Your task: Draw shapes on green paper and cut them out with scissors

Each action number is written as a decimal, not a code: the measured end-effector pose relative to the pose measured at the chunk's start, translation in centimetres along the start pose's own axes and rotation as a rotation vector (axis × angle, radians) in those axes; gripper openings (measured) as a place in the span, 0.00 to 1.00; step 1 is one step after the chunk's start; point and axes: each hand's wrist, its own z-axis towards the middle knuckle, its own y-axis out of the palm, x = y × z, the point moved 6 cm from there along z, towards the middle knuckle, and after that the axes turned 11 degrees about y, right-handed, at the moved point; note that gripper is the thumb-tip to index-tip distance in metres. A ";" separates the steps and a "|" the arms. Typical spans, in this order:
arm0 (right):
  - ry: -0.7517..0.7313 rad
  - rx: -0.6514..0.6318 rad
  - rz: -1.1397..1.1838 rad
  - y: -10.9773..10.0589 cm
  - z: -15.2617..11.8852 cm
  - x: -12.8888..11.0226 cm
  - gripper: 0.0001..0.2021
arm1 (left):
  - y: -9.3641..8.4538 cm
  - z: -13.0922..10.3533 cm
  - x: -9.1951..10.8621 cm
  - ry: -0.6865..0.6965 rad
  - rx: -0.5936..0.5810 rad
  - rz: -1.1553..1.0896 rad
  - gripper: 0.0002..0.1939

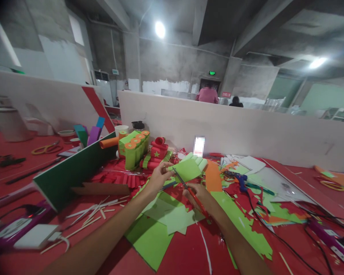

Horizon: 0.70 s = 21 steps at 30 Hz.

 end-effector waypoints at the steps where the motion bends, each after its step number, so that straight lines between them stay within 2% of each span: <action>1: -0.003 0.002 -0.006 0.0 0.1 0.1 0.25 | 0.0 0.0 0.0 -0.001 0.000 -0.005 0.15; 11: 0.001 0.017 -0.005 0.1 0.3 0.4 0.26 | 0.0 0.1 -0.1 -0.015 0.001 -0.027 0.17; 21: -0.005 0.058 -0.052 0.1 0.6 0.9 0.24 | 0.0 0.0 0.2 -0.006 -0.008 -0.001 0.13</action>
